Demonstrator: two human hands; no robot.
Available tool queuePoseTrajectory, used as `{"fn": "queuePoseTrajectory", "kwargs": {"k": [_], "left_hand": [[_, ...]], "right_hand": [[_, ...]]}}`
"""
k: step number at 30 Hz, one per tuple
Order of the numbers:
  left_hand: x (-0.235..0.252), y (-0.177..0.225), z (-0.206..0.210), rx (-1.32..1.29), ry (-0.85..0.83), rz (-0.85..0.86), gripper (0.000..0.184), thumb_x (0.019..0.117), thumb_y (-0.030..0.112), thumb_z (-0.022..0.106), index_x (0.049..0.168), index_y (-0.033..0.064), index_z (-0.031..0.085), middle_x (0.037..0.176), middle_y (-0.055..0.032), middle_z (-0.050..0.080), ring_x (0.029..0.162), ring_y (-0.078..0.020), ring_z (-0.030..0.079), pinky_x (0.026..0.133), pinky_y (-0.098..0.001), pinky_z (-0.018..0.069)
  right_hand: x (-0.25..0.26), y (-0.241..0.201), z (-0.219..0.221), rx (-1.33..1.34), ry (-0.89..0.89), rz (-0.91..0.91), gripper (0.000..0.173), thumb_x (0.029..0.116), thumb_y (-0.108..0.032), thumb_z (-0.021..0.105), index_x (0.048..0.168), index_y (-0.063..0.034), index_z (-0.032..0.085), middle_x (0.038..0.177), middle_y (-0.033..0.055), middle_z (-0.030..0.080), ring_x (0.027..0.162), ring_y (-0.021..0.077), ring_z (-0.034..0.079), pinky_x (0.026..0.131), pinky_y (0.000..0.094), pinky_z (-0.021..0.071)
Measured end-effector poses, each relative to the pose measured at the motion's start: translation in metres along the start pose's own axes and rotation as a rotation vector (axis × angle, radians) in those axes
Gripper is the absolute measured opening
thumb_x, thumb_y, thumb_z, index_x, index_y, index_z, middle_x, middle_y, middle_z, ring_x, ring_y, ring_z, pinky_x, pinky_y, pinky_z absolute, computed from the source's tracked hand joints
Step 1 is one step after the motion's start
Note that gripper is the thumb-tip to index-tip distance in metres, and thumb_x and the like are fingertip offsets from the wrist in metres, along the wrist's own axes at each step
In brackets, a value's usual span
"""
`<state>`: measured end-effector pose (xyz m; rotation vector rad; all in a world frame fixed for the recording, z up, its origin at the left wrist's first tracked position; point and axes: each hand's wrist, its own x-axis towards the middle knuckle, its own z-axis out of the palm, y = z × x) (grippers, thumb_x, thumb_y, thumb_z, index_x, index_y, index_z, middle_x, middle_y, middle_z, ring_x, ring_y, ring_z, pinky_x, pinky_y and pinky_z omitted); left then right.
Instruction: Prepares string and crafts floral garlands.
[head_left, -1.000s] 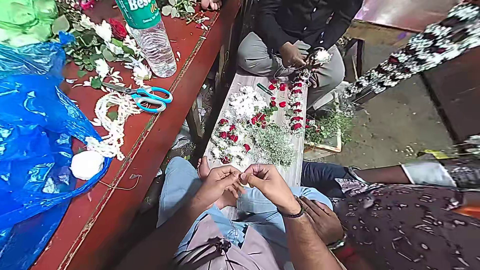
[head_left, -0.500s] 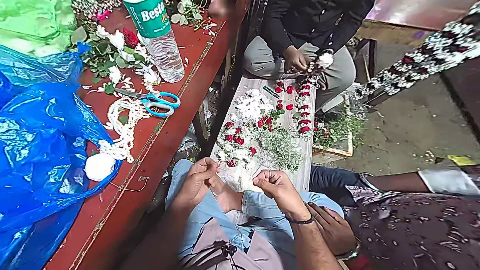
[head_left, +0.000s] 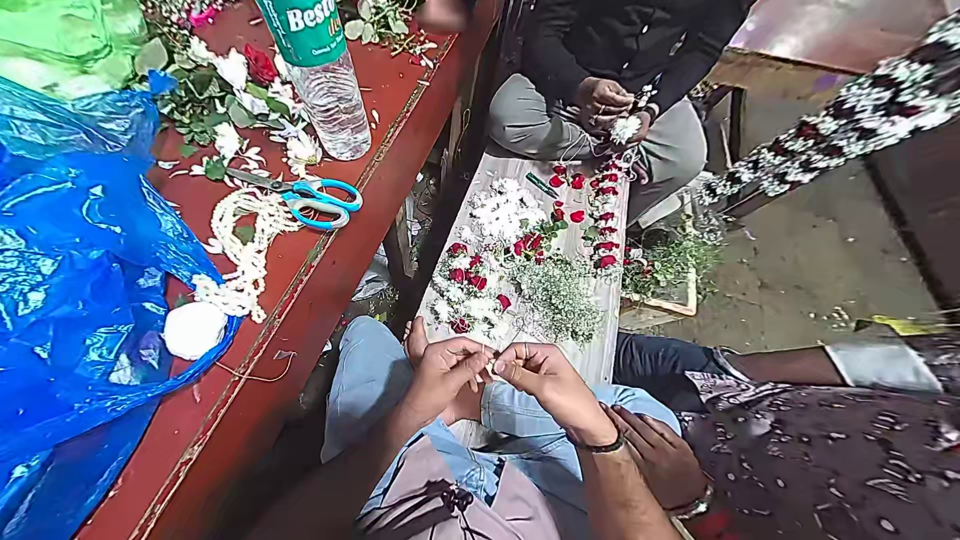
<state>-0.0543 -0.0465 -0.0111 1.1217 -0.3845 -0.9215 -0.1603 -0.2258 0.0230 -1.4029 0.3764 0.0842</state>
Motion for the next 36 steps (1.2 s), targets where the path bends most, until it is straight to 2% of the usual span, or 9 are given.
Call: {"fn": "queuePoseTrajectory", "kwargs": {"k": [5, 9, 14, 21, 25, 29, 31, 34, 36], "left_hand": [[0.002, -0.006, -0.004, 0.327, -0.111, 0.062, 0.013, 0.0908, 0.013, 0.077, 0.093, 0.0004, 0.078, 0.093, -0.0076, 0.075, 0.082, -0.0103, 0.07, 0.075, -0.0276, 0.0605], [0.002, 0.002, -0.014, -0.021, -0.029, -0.032, 0.012, 0.0818, 0.0, 0.081, 0.091, -0.0027, 0.075, 0.084, -0.0112, 0.074, 0.058, -0.0119, 0.066, 0.052, -0.0259, 0.0566], [-0.008, 0.007, -0.039, -0.314, -0.08, -0.139, 0.013, 0.0999, 0.018, 0.064, 0.101, 0.0055, 0.066, 0.088, -0.004, 0.067, 0.062, -0.0075, 0.058, 0.055, -0.0221, 0.0484], [-0.021, 0.015, -0.046, -0.02, -0.334, -0.302, 0.018, 0.1019, 0.016, 0.051, 0.087, 0.0104, 0.061, 0.071, 0.0056, 0.055, 0.061, -0.0025, 0.051, 0.056, -0.0195, 0.0417], [-0.021, 0.013, -0.028, 0.109, -0.148, -0.311, 0.032, 0.0994, 0.017, 0.047, 0.079, 0.0044, 0.067, 0.075, -0.0004, 0.068, 0.069, -0.0085, 0.063, 0.066, -0.0291, 0.0538], [-0.028, -0.001, 0.0, -0.058, -0.047, -0.351, 0.024, 0.1038, 0.009, 0.052, 0.101, -0.0032, 0.072, 0.1, -0.0079, 0.072, 0.09, -0.0121, 0.066, 0.084, -0.0331, 0.0562], [-0.029, -0.002, 0.009, -0.251, 0.086, -0.443, 0.024, 0.1038, 0.014, 0.057, 0.109, -0.0032, 0.074, 0.106, -0.0118, 0.073, 0.095, -0.0168, 0.069, 0.088, -0.0368, 0.0573], [-0.03, -0.001, 0.007, -0.146, 0.198, -0.299, 0.014, 0.094, 0.013, 0.071, 0.091, 0.0004, 0.076, 0.105, -0.0085, 0.069, 0.095, -0.016, 0.064, 0.085, -0.0349, 0.0553], [-0.031, 0.006, -0.002, 0.002, 0.27, -0.167, 0.012, 0.0912, 0.01, 0.07, 0.084, 0.001, 0.074, 0.105, -0.0085, 0.068, 0.101, -0.0164, 0.063, 0.087, -0.0339, 0.0539]], "right_hand": [[-0.003, 0.0, -0.004, -0.009, 0.057, 0.032, 0.017, 0.0946, -0.013, 0.069, 0.078, -0.0099, 0.067, 0.057, -0.0082, 0.052, 0.046, -0.0009, 0.038, 0.044, 0.0186, 0.0292], [-0.004, 0.004, -0.003, 0.047, 0.027, 0.047, 0.014, 0.0947, -0.014, 0.069, 0.081, -0.0099, 0.069, 0.057, -0.0081, 0.052, 0.046, -0.0015, 0.039, 0.043, 0.0179, 0.0293], [0.004, 0.026, -0.016, 0.037, 0.129, 0.007, 0.017, 0.093, -0.016, 0.072, 0.077, -0.0117, 0.066, 0.055, -0.0092, 0.047, 0.045, -0.0001, 0.036, 0.043, 0.0194, 0.0282], [0.014, 0.032, -0.021, -0.048, 0.212, -0.015, 0.018, 0.0943, -0.018, 0.072, 0.079, -0.0114, 0.066, 0.056, -0.0092, 0.047, 0.045, 0.0012, 0.036, 0.044, 0.0206, 0.0287], [-0.001, 0.009, 0.002, -0.231, 0.178, -0.001, 0.018, 0.0957, -0.022, 0.069, 0.081, -0.012, 0.067, 0.061, -0.0083, 0.053, 0.052, 0.0026, 0.046, 0.049, 0.0227, 0.0382], [-0.027, 0.005, 0.041, -0.825, 0.123, -0.004, 0.042, 0.0924, -0.058, 0.062, 0.073, -0.0212, 0.067, 0.057, -0.0085, 0.055, 0.05, 0.0091, 0.054, 0.047, 0.0373, 0.0458], [-0.037, 0.0, 0.051, -1.082, 0.074, -0.067, 0.05, 0.0944, -0.058, 0.055, 0.066, -0.0181, 0.065, 0.055, -0.001, 0.057, 0.051, 0.0187, 0.06, 0.046, 0.0466, 0.0468], [-0.04, -0.019, 0.057, -1.128, -0.196, -0.01, 0.038, 0.0949, -0.049, 0.064, 0.082, -0.0155, 0.077, 0.08, 0.0047, 0.074, 0.077, 0.0268, 0.072, 0.072, 0.056, 0.0553], [-0.026, -0.035, 0.062, -1.117, -0.12, -0.16, 0.04, 0.0947, -0.05, 0.064, 0.081, -0.0148, 0.076, 0.083, 0.0054, 0.074, 0.08, 0.0276, 0.071, 0.075, 0.0562, 0.0547]]}}
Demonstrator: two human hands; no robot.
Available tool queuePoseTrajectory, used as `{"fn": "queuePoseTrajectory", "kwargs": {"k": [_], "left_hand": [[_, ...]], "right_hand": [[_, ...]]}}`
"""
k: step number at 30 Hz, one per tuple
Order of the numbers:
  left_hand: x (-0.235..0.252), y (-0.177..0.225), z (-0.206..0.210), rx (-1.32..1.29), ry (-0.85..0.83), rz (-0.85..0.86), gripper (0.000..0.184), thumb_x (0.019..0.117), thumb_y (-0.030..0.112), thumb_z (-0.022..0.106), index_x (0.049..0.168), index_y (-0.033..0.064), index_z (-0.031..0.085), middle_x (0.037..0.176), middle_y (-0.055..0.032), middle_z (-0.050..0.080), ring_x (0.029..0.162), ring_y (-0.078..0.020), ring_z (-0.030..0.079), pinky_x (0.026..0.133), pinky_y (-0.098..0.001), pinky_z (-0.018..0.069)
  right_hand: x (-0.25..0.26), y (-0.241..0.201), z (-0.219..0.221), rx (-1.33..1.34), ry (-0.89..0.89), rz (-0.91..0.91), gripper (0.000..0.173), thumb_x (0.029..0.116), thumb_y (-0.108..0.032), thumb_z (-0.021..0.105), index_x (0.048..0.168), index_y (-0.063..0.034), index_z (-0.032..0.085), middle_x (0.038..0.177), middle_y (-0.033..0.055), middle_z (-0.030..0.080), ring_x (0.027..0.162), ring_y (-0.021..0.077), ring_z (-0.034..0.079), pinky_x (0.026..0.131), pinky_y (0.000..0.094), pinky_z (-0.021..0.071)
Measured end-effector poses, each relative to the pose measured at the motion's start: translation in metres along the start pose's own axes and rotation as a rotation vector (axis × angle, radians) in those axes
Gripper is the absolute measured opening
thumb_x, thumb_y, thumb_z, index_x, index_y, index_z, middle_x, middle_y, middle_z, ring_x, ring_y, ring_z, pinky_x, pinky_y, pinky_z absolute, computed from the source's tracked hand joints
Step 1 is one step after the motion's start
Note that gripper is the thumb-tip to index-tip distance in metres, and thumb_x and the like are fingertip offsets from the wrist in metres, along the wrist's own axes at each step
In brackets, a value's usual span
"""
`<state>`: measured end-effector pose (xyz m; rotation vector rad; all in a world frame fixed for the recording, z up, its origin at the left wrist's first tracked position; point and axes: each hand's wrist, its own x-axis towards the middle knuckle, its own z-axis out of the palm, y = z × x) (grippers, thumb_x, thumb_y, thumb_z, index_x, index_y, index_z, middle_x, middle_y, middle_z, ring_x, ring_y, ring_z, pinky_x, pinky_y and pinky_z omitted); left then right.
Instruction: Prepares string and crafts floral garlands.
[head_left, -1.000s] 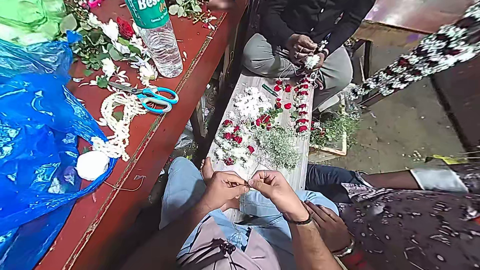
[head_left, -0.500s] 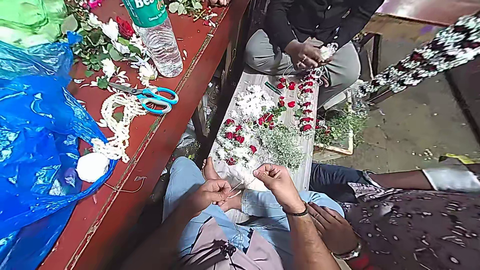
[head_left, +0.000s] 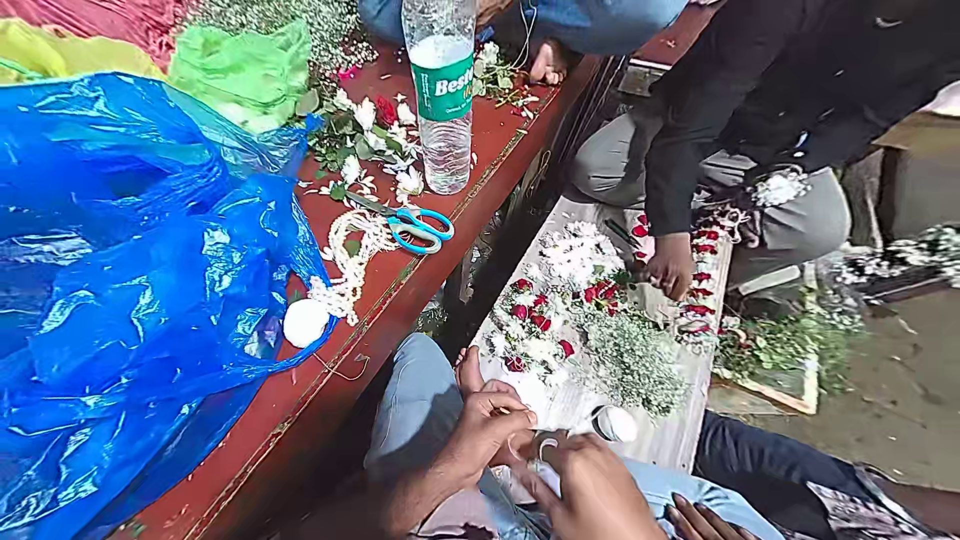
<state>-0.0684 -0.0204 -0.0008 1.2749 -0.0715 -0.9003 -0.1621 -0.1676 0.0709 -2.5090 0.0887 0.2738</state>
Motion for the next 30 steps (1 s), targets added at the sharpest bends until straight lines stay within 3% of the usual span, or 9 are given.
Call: {"fn": "queuePoseTrajectory", "kwargs": {"k": [2, 5, 10, 14, 17, 21, 23, 26, 30], "left_hand": [[0.002, 0.011, -0.011, 0.019, 0.003, 0.028, 0.019, 0.0974, 0.008, 0.056, 0.095, -0.0022, 0.072, 0.113, -0.0101, 0.068, 0.104, -0.0165, 0.065, 0.091, -0.0349, 0.0556], [0.001, 0.025, -0.024, -0.044, -0.025, 0.014, 0.024, 0.1008, 0.007, 0.05, 0.11, -0.0016, 0.07, 0.108, -0.0088, 0.073, 0.097, -0.0175, 0.07, 0.088, -0.0384, 0.0591], [-0.004, 0.026, -0.048, 0.031, -0.117, 0.215, 0.022, 0.0946, 0.003, 0.05, 0.082, -0.0053, 0.066, 0.137, -0.0239, 0.061, 0.131, -0.0359, 0.057, 0.109, -0.0501, 0.0491], [-0.007, 0.035, -0.057, 0.005, -0.158, 0.354, 0.021, 0.0914, 0.003, 0.053, 0.079, -0.0046, 0.069, 0.142, -0.0284, 0.056, 0.143, -0.0407, 0.044, 0.121, -0.0521, 0.0352], [-0.004, 0.04, -0.06, -0.006, -0.155, 0.417, 0.021, 0.0919, 0.005, 0.054, 0.078, -0.005, 0.067, 0.142, -0.0321, 0.054, 0.141, -0.0437, 0.045, 0.118, -0.0531, 0.0399], [0.003, 0.04, -0.065, -0.083, -0.185, 0.43, 0.02, 0.0912, 0.003, 0.054, 0.078, -0.0056, 0.066, 0.145, -0.0342, 0.049, 0.142, -0.0456, 0.044, 0.119, -0.0538, 0.0392], [0.005, 0.038, -0.066, -0.115, -0.203, 0.431, 0.019, 0.0904, 0.004, 0.054, 0.078, -0.0048, 0.065, 0.146, -0.0338, 0.049, 0.142, -0.0451, 0.044, 0.119, -0.0533, 0.0398], [0.014, 0.039, -0.067, -0.149, -0.191, 0.435, 0.018, 0.089, 0.004, 0.055, 0.076, -0.0002, 0.067, 0.143, -0.0278, 0.055, 0.141, -0.0379, 0.047, 0.117, -0.0492, 0.0413], [0.035, 0.037, -0.061, -0.344, -0.255, 0.373, 0.021, 0.089, 0.002, 0.05, 0.075, -0.002, 0.064, 0.147, -0.0328, 0.049, 0.144, -0.0425, 0.042, 0.119, -0.0514, 0.0384]], "right_hand": [[0.037, -0.012, -0.018, 0.006, 0.238, -0.045, 0.037, 0.0986, -0.045, 0.056, 0.087, -0.017, 0.077, 0.09, 0.002, 0.074, 0.086, 0.0229, 0.07, 0.074, 0.0497, 0.0548], [0.119, -0.033, -0.048, 0.035, 0.293, -0.147, 0.028, 0.101, -0.032, 0.056, 0.104, -0.0151, 0.077, 0.105, 0.0032, 0.074, 0.101, 0.0224, 0.069, 0.085, 0.0469, 0.0569], [0.26, -0.073, -0.057, -0.086, 0.345, -0.335, 0.019, 0.0924, -0.017, 0.068, 0.107, -0.007, 0.073, 0.111, 0.0131, 0.069, 0.106, 0.032, 0.066, 0.087, 0.0515, 0.0562], [0.323, -0.087, -0.056, -0.251, 0.019, -0.139, 0.046, 0.0807, -0.024, 0.076, 0.121, -0.0069, 0.063, 0.107, 0.0204, 0.067, 0.096, 0.0421, 0.068, 0.07, 0.0628, 0.0545], [0.335, -0.084, -0.061, -0.161, 0.0, -0.107, 0.047, 0.0792, -0.029, 0.076, 0.121, -0.0124, 0.063, 0.092, 0.0147, 0.069, 0.086, 0.0376, 0.069, 0.068, 0.0611, 0.0533], [0.302, -0.059, -0.069, 0.484, 0.109, -0.122, 0.037, 0.0816, -0.017, 0.073, 0.116, -0.0101, 0.061, 0.077, 0.0071, 0.067, 0.065, 0.0233, 0.064, 0.059, 0.0473, 0.0542], [0.244, -0.044, -0.07, 0.869, 0.061, -0.185, 0.038, 0.089, -0.005, 0.066, 0.125, -0.0045, 0.055, 0.088, 0.0095, 0.068, 0.07, 0.0188, 0.064, 0.059, 0.0361, 0.0558], [0.147, -0.009, -0.056, 1.203, -0.04, -0.147, 0.065, 0.0886, -0.009, 0.07, 0.149, -0.0141, 0.047, 0.107, 0.0101, 0.07, 0.088, 0.0195, 0.068, 0.077, 0.0372, 0.0592], [0.032, 0.044, -0.005, 1.333, -0.056, -0.023, 0.073, 0.0823, -0.029, 0.085, 0.147, -0.017, 0.054, 0.107, 0.0015, 0.069, 0.084, 0.008, 0.065, 0.071, 0.0251, 0.0578]]}}
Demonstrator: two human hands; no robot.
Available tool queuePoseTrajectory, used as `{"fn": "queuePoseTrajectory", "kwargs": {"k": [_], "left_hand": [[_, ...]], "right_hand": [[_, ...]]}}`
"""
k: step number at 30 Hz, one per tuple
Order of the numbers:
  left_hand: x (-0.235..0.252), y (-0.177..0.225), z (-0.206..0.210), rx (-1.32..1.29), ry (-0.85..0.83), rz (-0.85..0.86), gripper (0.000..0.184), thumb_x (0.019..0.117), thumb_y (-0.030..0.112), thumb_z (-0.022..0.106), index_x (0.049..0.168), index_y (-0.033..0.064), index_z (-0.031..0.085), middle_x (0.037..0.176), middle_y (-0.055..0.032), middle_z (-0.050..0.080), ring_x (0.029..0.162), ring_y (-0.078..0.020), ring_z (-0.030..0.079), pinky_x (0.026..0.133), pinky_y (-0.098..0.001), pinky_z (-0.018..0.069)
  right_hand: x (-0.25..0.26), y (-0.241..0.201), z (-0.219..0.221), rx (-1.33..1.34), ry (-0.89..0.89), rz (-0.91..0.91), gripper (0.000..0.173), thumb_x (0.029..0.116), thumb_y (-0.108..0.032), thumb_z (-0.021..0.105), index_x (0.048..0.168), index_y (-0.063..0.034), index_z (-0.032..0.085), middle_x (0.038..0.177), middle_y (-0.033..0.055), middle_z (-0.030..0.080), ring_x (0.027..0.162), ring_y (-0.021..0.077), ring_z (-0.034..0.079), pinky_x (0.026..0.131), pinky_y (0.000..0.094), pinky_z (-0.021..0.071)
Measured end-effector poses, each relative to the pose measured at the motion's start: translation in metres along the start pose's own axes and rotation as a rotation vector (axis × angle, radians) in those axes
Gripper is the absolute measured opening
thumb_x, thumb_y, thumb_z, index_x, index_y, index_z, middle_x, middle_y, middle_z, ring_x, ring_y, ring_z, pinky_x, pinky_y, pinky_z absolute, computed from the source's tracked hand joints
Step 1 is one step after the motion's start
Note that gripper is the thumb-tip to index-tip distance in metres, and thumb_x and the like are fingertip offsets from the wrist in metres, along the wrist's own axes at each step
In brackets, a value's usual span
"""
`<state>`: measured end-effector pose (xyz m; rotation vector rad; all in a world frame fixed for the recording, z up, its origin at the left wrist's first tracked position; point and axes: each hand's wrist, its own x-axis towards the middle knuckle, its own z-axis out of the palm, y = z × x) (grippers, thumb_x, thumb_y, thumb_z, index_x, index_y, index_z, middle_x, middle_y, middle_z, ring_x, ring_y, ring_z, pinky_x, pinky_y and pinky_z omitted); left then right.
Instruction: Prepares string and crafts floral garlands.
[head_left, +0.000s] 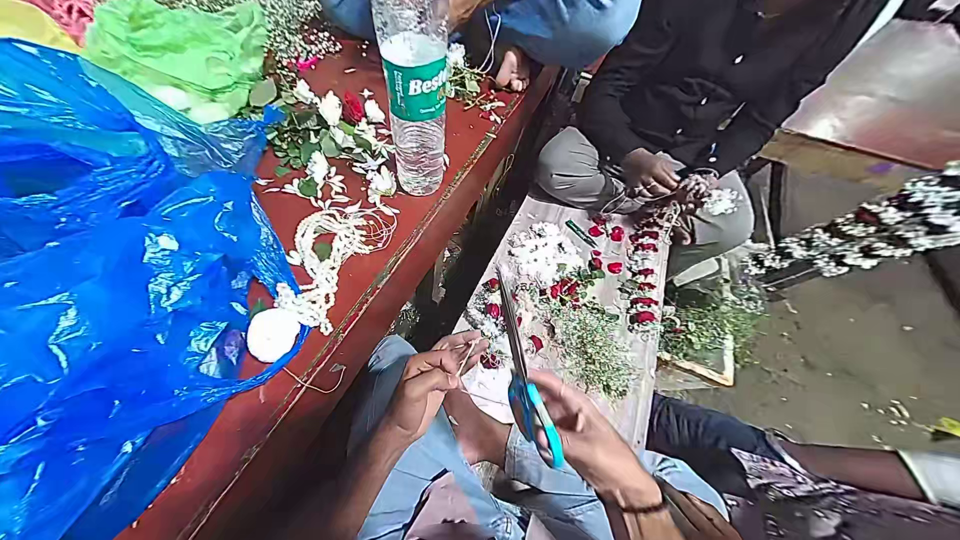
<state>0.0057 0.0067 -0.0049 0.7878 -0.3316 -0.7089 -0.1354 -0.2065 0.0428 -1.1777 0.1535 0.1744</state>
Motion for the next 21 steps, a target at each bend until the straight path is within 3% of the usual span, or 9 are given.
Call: {"fn": "queuePoseTrajectory", "kwargs": {"k": [3, 5, 8, 11, 13, 15, 18, 19, 21], "left_hand": [[0.012, -0.005, 0.011, -0.239, 0.048, -0.087, 0.022, 0.0887, 0.003, 0.051, 0.07, 0.0029, 0.063, 0.148, -0.0297, 0.049, 0.144, -0.0388, 0.044, 0.119, -0.0483, 0.038], [0.019, -0.008, 0.017, -0.336, 0.059, -0.118, 0.022, 0.0886, 0.003, 0.05, 0.069, 0.0034, 0.061, 0.148, -0.031, 0.049, 0.145, -0.0396, 0.043, 0.119, -0.0481, 0.0362], [0.023, -0.015, 0.024, -0.36, -0.002, -0.146, 0.02, 0.0884, 0.004, 0.054, 0.071, 0.0044, 0.064, 0.148, -0.0301, 0.05, 0.144, -0.0392, 0.044, 0.118, -0.047, 0.0372], [0.023, -0.021, 0.026, -0.229, -0.113, -0.157, 0.018, 0.0882, 0.005, 0.056, 0.074, 0.0038, 0.067, 0.146, -0.0283, 0.052, 0.143, -0.0387, 0.045, 0.117, -0.0487, 0.0384], [0.018, -0.024, 0.027, -0.107, -0.149, -0.164, 0.015, 0.0877, 0.006, 0.058, 0.077, 0.0042, 0.068, 0.144, -0.0254, 0.055, 0.142, -0.0373, 0.046, 0.116, -0.0507, 0.0395], [0.017, -0.026, 0.028, -0.009, -0.195, -0.135, 0.015, 0.0881, 0.005, 0.056, 0.078, 0.0015, 0.066, 0.145, -0.0287, 0.053, 0.143, -0.0414, 0.043, 0.118, -0.054, 0.0377], [0.02, -0.021, 0.024, 0.162, -0.24, -0.061, 0.017, 0.0896, 0.009, 0.055, 0.081, 0.0021, 0.068, 0.144, -0.0284, 0.054, 0.142, -0.0417, 0.044, 0.117, -0.0533, 0.038], [0.02, -0.02, 0.024, 0.214, -0.266, -0.047, 0.017, 0.0894, 0.01, 0.056, 0.08, 0.0026, 0.068, 0.143, -0.0283, 0.054, 0.143, -0.0415, 0.044, 0.118, -0.0527, 0.0377], [0.019, -0.023, 0.031, 0.306, -0.358, -0.045, 0.018, 0.0892, 0.015, 0.061, 0.077, 0.0033, 0.068, 0.141, -0.0282, 0.056, 0.143, -0.0422, 0.043, 0.119, -0.0542, 0.0357]], "right_hand": [[-0.056, 0.049, -0.018, 0.027, -0.024, 0.076, 0.08, 0.0809, -0.056, 0.08, 0.146, -0.0179, 0.053, 0.101, -0.0004, 0.065, 0.083, 0.0067, 0.059, 0.071, 0.0234, 0.0508], [-0.074, 0.072, -0.022, 0.13, -0.048, 0.09, 0.072, 0.0876, -0.054, 0.075, 0.145, -0.0169, 0.053, 0.1, 0.002, 0.064, 0.083, 0.0086, 0.059, 0.072, 0.0249, 0.0508], [-0.081, 0.084, -0.018, 0.206, -0.064, 0.081, 0.07, 0.0879, -0.056, 0.074, 0.143, -0.0162, 0.056, 0.102, 0.0017, 0.065, 0.085, 0.0086, 0.06, 0.073, 0.0251, 0.0513], [-0.067, 0.081, -0.016, 0.256, -0.036, 0.036, 0.069, 0.0869, -0.053, 0.077, 0.141, -0.0129, 0.059, 0.101, 0.0031, 0.067, 0.082, 0.0084, 0.06, 0.071, 0.0243, 0.0515], [-0.055, 0.08, -0.012, 0.259, 0.04, -0.002, 0.069, 0.0849, -0.056, 0.078, 0.134, -0.0094, 0.063, 0.092, 0.0034, 0.068, 0.071, 0.0081, 0.061, 0.062, 0.0241, 0.0525], [-0.047, 0.079, -0.008, 0.227, 0.121, -0.011, 0.061, 0.0831, -0.045, 0.083, 0.129, -0.0075, 0.067, 0.083, 0.0025, 0.069, 0.061, 0.0062, 0.059, 0.053, 0.0229, 0.0512], [-0.046, 0.078, -0.004, 0.132, 0.165, -0.042, 0.051, 0.0838, -0.029, 0.082, 0.127, -0.0059, 0.069, 0.081, 0.0011, 0.069, 0.058, 0.0042, 0.057, 0.05, 0.0211, 0.0485], [-0.047, 0.078, -0.004, 0.158, 0.14, -0.047, 0.052, 0.0854, -0.031, 0.08, 0.129, -0.0053, 0.068, 0.082, 0.0018, 0.069, 0.06, 0.0054, 0.059, 0.051, 0.0219, 0.0502], [-0.046, 0.079, -0.003, 0.264, 0.059, -0.075, 0.066, 0.089, -0.054, 0.072, 0.134, -0.0065, 0.062, 0.085, 0.0026, 0.067, 0.067, 0.0086, 0.06, 0.059, 0.0247, 0.0515]]}}
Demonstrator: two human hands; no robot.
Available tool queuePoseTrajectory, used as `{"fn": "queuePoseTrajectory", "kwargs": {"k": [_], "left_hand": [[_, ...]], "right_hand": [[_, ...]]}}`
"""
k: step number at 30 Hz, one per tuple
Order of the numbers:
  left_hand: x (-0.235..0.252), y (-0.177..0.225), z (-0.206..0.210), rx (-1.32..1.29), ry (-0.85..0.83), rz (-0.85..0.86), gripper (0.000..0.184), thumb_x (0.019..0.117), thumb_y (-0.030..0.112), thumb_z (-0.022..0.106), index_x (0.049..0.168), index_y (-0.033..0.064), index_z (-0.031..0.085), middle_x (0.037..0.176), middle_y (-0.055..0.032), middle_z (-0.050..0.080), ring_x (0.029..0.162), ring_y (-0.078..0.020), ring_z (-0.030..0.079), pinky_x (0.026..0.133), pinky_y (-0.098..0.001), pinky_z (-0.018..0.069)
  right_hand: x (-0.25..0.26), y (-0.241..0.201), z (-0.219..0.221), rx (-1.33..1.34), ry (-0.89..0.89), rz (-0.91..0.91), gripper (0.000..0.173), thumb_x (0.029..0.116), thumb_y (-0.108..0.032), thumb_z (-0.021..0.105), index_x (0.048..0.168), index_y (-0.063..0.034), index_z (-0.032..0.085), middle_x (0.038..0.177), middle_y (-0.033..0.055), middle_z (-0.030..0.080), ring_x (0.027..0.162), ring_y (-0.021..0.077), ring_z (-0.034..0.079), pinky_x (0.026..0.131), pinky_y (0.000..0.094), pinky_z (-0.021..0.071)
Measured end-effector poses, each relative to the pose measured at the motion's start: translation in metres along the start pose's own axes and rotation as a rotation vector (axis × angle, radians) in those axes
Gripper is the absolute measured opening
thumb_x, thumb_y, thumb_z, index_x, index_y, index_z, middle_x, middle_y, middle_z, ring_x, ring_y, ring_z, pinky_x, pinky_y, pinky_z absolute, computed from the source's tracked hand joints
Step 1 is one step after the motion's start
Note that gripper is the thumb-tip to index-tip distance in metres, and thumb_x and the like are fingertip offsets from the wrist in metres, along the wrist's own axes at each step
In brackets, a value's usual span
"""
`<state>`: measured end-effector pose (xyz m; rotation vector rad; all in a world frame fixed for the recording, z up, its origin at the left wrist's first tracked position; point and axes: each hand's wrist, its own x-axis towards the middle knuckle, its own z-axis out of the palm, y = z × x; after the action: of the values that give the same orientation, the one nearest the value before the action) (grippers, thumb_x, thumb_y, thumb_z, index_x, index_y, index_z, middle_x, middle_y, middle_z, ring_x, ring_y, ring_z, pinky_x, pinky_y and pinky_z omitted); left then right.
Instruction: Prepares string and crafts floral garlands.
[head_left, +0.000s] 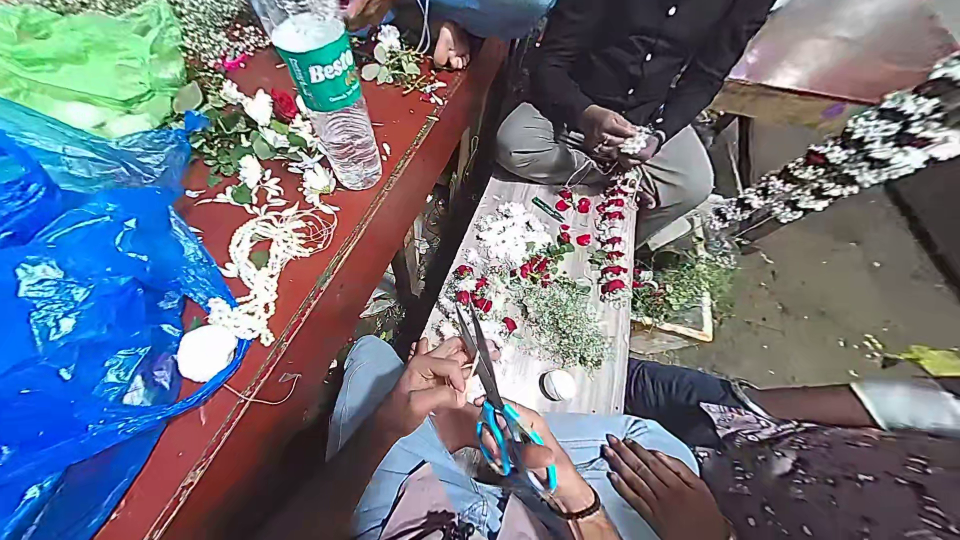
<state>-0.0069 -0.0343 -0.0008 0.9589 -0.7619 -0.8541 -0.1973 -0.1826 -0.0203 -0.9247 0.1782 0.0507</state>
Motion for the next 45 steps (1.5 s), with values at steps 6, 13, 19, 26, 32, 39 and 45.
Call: {"fn": "queuePoseTrajectory", "kwargs": {"k": [6, 13, 19, 26, 32, 39, 45], "left_hand": [[0.01, -0.021, 0.017, 0.036, -0.104, 0.055, 0.022, 0.0884, 0.022, 0.065, 0.075, 0.0049, 0.067, 0.142, -0.0291, 0.056, 0.142, -0.0424, 0.045, 0.117, -0.0558, 0.039], [0.096, -0.032, 0.019, 0.094, -0.166, 0.126, 0.017, 0.0865, 0.016, 0.061, 0.077, 0.003, 0.066, 0.154, -0.025, 0.044, 0.146, -0.0424, 0.039, 0.116, -0.06, 0.041], [0.071, -0.028, 0.016, 0.268, -0.261, 0.077, 0.025, 0.092, 0.021, 0.061, 0.076, 0.0025, 0.066, 0.153, -0.0246, 0.046, 0.138, -0.0349, 0.051, 0.113, -0.0503, 0.0455], [-0.037, -0.003, 0.031, -0.034, -0.345, -0.11, 0.022, 0.0964, 0.021, 0.068, 0.085, 0.0017, 0.07, 0.091, -0.0083, 0.072, 0.097, -0.0169, 0.068, 0.091, -0.0357, 0.0545], [-0.064, 0.005, 0.025, 0.281, -0.238, -0.147, 0.023, 0.0954, 0.026, 0.072, 0.089, 0.0046, 0.077, 0.103, -0.0094, 0.07, 0.108, -0.0191, 0.062, 0.098, -0.0361, 0.0506], [-0.069, 0.012, 0.022, 0.404, -0.266, -0.175, 0.018, 0.0973, 0.022, 0.07, 0.093, 0.0073, 0.078, 0.113, -0.0072, 0.072, 0.115, -0.0188, 0.062, 0.105, -0.037, 0.0494], [-0.068, 0.004, 0.022, 0.234, -0.351, -0.179, 0.019, 0.0967, 0.017, 0.068, 0.091, 0.0009, 0.076, 0.11, -0.0113, 0.073, 0.114, -0.0215, 0.064, 0.104, -0.0395, 0.0494]], "right_hand": [[-0.01, -0.006, -0.001, 0.112, 0.088, -0.155, 0.061, 0.0888, -0.065, 0.067, 0.113, -0.0089, 0.067, 0.074, 0.0021, 0.065, 0.061, 0.0097, 0.061, 0.056, 0.0248, 0.0518], [-0.049, -0.027, -0.039, -0.022, 0.203, -0.242, 0.086, 0.0867, -0.076, 0.06, 0.14, -0.0083, 0.057, 0.083, 0.0042, 0.067, 0.067, 0.012, 0.062, 0.062, 0.0273, 0.0546], [-0.065, -0.038, -0.056, -0.144, 0.368, -0.297, 0.075, 0.09, -0.066, 0.065, 0.136, -0.0067, 0.059, 0.082, 0.0043, 0.066, 0.065, 0.0124, 0.061, 0.059, 0.0275, 0.0533], [-0.007, -0.024, -0.098, -0.722, 0.69, 0.013, 0.059, 0.0875, -0.036, 0.082, 0.133, -0.0029, 0.065, 0.078, 0.0, 0.068, 0.06, 0.0084, 0.058, 0.055, 0.0257, 0.0511], [0.075, 0.01, -0.066, -0.811, 0.503, 0.038, 0.053, 0.0881, -0.035, 0.081, 0.13, -0.006, 0.068, 0.076, -0.0012, 0.068, 0.058, 0.0074, 0.057, 0.056, 0.0266, 0.0513], [0.086, 0.052, -0.064, -1.271, 0.427, 0.127, 0.052, 0.0909, -0.05, 0.067, 0.135, -0.0227, 0.068, 0.089, 0.0001, 0.073, 0.075, 0.016, 0.068, 0.071, 0.0483, 0.0585], [0.058, 0.067, -0.124, -1.43, 0.193, 0.472, 0.049, 0.0806, -0.052, 0.075, 0.124, -0.0301, 0.072, 0.104, 0.0004, 0.076, 0.096, 0.0217, 0.072, 0.085, 0.0557, 0.0574]]}}
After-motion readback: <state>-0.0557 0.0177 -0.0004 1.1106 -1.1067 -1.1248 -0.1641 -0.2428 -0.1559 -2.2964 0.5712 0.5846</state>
